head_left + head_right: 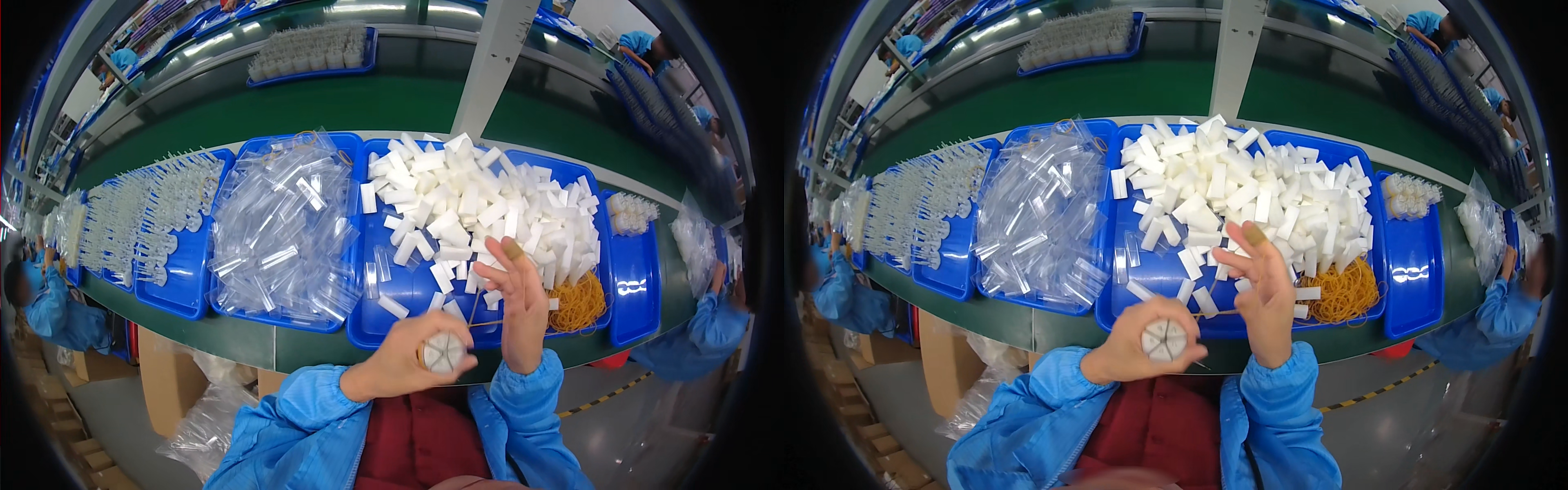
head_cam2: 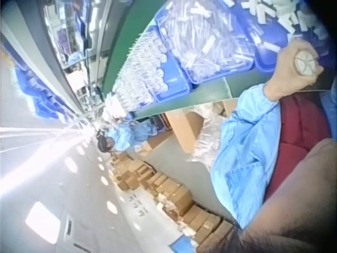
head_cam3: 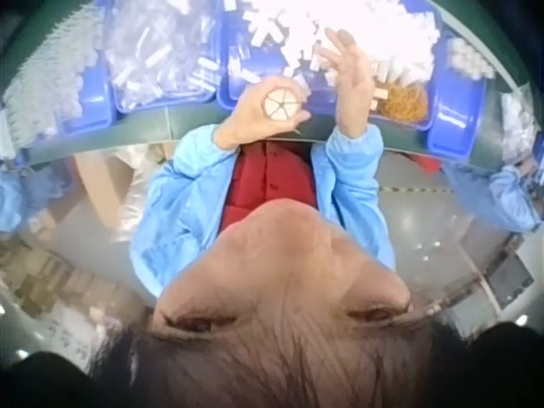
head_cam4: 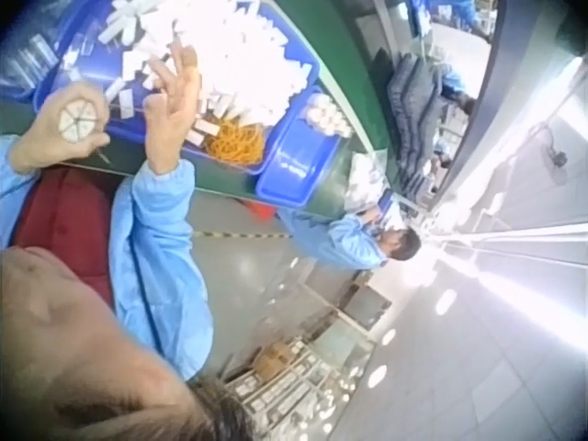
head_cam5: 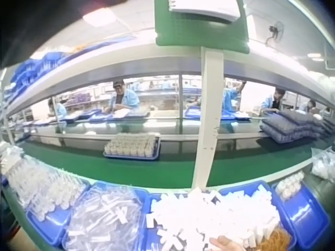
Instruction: The person attaches foam pieces onto plastic stems, bundles the assembled parts together by hand using a rubber band, and repeats assembling foam pieces onto additional stems.
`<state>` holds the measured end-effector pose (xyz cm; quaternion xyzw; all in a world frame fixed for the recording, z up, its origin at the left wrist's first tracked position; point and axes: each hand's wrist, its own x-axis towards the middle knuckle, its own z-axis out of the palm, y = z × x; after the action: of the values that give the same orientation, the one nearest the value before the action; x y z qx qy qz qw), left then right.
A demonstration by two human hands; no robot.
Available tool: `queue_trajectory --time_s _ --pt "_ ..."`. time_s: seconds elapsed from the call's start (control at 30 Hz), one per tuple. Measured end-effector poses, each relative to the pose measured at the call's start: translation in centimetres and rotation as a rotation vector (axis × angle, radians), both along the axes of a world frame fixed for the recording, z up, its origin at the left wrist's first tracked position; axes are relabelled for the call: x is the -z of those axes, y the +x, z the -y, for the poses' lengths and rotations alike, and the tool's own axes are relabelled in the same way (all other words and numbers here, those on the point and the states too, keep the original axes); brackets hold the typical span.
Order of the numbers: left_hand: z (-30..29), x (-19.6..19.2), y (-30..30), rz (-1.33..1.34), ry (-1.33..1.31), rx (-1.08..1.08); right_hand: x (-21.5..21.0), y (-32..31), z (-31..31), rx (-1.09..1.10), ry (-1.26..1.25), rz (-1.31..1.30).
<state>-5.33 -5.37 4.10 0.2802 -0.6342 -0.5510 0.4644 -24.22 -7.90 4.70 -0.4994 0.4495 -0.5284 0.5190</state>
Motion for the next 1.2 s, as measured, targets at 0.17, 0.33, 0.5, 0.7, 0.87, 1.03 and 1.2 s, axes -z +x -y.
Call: queue_trajectory --time_s 0.17,0.33,0.5,0.7,0.87,1.03,1.2 --pt "0.5 -0.1 0.8 0.541 -0.013 -0.291 -2.8 1.8 -1.7 -0.279 -0.457 -0.707" --pt "0.1 1.1 0.6 0.644 -0.103 -0.286 -1.1 2.6 -1.8 -0.277 -0.464 -0.590" --pt "0.9 0.1 0.9 0.466 -0.094 -0.233 -0.3 1.5 -1.4 -0.232 -0.228 -0.291" --pt "0.3 1.6 1.1 -0.015 0.355 -0.119 0.9 1.6 -2.4 0.071 -0.582 -0.670" --pt "0.1 1.9 1.9 -0.143 0.406 -0.109 0.4 -0.1 -2.7 -0.211 -0.232 -0.227" --pt "-0.2 2.2 2.7 -0.068 0.226 -0.043 1.3 -1.8 -1.9 -0.413 -0.051 -0.121" --pt "-0.1 2.1 3.1 0.127 0.054 -0.027 1.9 -2.3 -1.7 -0.465 -0.169 -0.216"
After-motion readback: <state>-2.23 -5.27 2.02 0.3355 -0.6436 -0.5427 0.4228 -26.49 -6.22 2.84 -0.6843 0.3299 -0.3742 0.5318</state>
